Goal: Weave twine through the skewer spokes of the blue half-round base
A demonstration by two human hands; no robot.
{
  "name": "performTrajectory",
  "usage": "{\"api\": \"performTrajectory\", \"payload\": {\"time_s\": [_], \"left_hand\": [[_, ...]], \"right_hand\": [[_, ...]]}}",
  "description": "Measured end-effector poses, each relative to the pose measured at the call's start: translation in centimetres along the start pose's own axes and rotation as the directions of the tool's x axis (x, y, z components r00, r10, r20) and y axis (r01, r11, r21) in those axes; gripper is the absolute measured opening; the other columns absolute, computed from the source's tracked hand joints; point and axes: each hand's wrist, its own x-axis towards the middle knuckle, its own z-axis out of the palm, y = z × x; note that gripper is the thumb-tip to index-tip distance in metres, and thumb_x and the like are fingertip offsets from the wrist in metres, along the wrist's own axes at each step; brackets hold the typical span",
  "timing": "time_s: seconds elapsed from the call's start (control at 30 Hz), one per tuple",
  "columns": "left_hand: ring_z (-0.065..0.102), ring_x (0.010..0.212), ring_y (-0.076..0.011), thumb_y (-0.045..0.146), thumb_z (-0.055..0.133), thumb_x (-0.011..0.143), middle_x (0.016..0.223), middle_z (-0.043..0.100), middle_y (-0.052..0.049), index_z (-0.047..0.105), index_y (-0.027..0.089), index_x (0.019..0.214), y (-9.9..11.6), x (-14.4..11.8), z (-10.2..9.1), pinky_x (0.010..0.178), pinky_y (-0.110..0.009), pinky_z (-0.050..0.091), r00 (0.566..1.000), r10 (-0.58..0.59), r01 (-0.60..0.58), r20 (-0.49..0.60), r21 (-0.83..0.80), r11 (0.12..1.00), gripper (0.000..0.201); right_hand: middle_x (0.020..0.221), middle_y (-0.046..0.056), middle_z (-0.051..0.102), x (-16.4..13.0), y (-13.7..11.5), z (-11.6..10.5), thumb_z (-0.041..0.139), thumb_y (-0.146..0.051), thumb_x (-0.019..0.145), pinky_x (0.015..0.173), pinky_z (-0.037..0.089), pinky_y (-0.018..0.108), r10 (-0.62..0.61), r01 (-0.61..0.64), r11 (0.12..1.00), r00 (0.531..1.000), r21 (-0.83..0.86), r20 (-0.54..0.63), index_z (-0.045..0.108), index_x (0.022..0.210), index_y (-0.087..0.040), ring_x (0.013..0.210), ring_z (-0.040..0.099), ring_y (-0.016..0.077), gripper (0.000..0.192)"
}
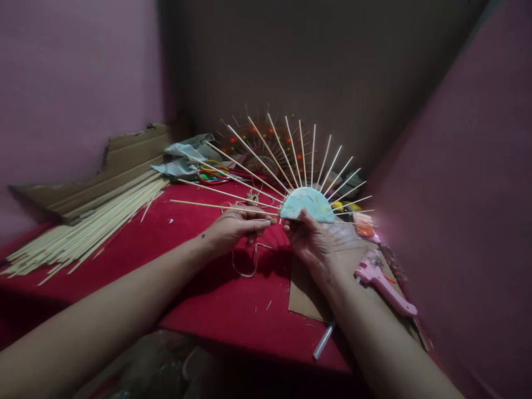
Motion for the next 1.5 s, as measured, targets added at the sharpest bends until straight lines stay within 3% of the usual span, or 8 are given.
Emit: {"api": "performTrajectory", "payload": {"time_s": [0.33,0.53,0.77,0.9,1.07,1.2,1.3,1.5], "left_hand": [[0.049,0.047,-0.0085,0.031,0.059,0.078,0.057,0.058,0.000,0.067,0.015,0.083,0.2,-1.0,1.0,0.045,-0.020,0.040,0.972,0.218,-0.168,-0.083,0.403,0.900,0.019],[0.060,0.082,-0.0155,0.026,0.053,0.083,0.091,0.068,-0.008,0.067,0.017,0.091,-0.2,-1.1,0.2,0.077,-0.027,0.045,0.767,0.640,-0.405,0.033,0.799,0.445,0.018],[0.058,0.073,-0.0170,0.034,0.045,0.087,0.086,0.067,-0.007,0.067,0.020,0.092,-0.6,-0.6,-0.6,0.063,-0.026,0.039,0.833,0.532,-0.228,0.151,0.970,0.082,0.026],[0.057,0.073,-0.0166,0.031,0.045,0.087,0.086,0.067,-0.008,0.066,0.018,0.090,-0.7,-0.8,-0.3,0.066,-0.027,0.039,0.823,0.554,-0.246,0.129,0.959,0.143,0.025],[0.053,0.066,-0.0130,0.031,0.054,0.082,0.078,0.065,-0.005,0.065,0.016,0.087,0.6,-1.3,-0.1,0.063,-0.025,0.039,0.804,0.585,-0.248,-0.104,0.836,0.489,0.019],[0.048,0.054,-0.0094,0.031,0.067,0.070,0.062,0.057,0.000,0.064,0.015,0.081,1.9,-1.5,0.3,0.051,-0.021,0.036,0.983,0.135,-0.180,0.124,0.502,0.846,0.020],[0.042,0.045,-0.0072,0.029,0.070,0.066,0.054,0.053,0.000,0.062,0.012,0.073,1.2,-1.4,1.1,0.042,-0.019,0.030,0.877,-0.297,0.147,0.377,0.378,0.914,0.020],[0.016,0.032,-0.0026,0.035,0.065,0.073,0.040,0.027,0.010,0.050,0.017,0.070,-2.1,0.0,1.8,0.034,-0.017,0.012,0.968,-0.251,0.240,0.005,-0.312,0.919,0.024]], "right_hand": [[0.063,0.001,0.069,0.5,0.2,-0.4,0.072,-0.016,0.063,0.053,0.056,0.023,-0.030,0.029,1.000,0.995,-0.012,-0.091,0.061,0.078,-0.015,0.054,0.065,0.0133,0.018],[0.066,0.001,0.070,0.5,0.7,-0.6,0.071,-0.015,0.064,0.052,0.056,0.024,-0.093,0.089,0.992,0.995,-0.088,-0.037,0.061,0.081,-0.014,0.055,0.065,0.0143,0.020],[0.064,0.003,0.069,0.3,0.9,-0.6,0.072,-0.018,0.063,0.045,0.054,0.024,-0.115,0.105,0.975,0.993,-0.194,-0.042,0.062,0.079,-0.011,0.050,0.064,0.0151,0.020],[0.060,0.004,0.068,0.4,0.8,-0.8,0.071,-0.019,0.064,0.044,0.054,0.024,-0.080,0.054,0.973,0.991,-0.223,-0.110,0.062,0.079,-0.010,0.046,0.062,0.0140,0.020],[0.053,0.006,0.065,0.9,0.5,-1.5,0.062,-0.016,0.072,0.037,0.050,0.021,0.122,-0.179,0.967,0.949,-0.178,-0.291,0.060,0.074,-0.009,0.041,0.059,0.0134,0.007],[0.056,0.005,0.064,1.2,0.1,-1.9,0.055,-0.010,0.077,0.042,0.053,0.023,0.251,-0.289,0.956,0.897,-0.052,-0.365,0.057,0.076,-0.011,0.044,0.060,0.0137,0.003],[0.056,0.002,0.063,1.1,-0.3,-1.8,0.054,-0.008,0.079,0.045,0.053,0.021,0.263,-0.284,0.959,0.897,-0.008,-0.354,0.057,0.076,-0.013,0.047,0.060,0.0120,0.006],[0.059,0.000,0.061,0.9,0.2,-1.2,0.052,-0.007,0.080,0.050,0.053,0.015,0.298,-0.291,0.954,0.896,0.073,-0.330,0.055,0.076,-0.016,0.052,0.060,0.0081,0.010]]}}
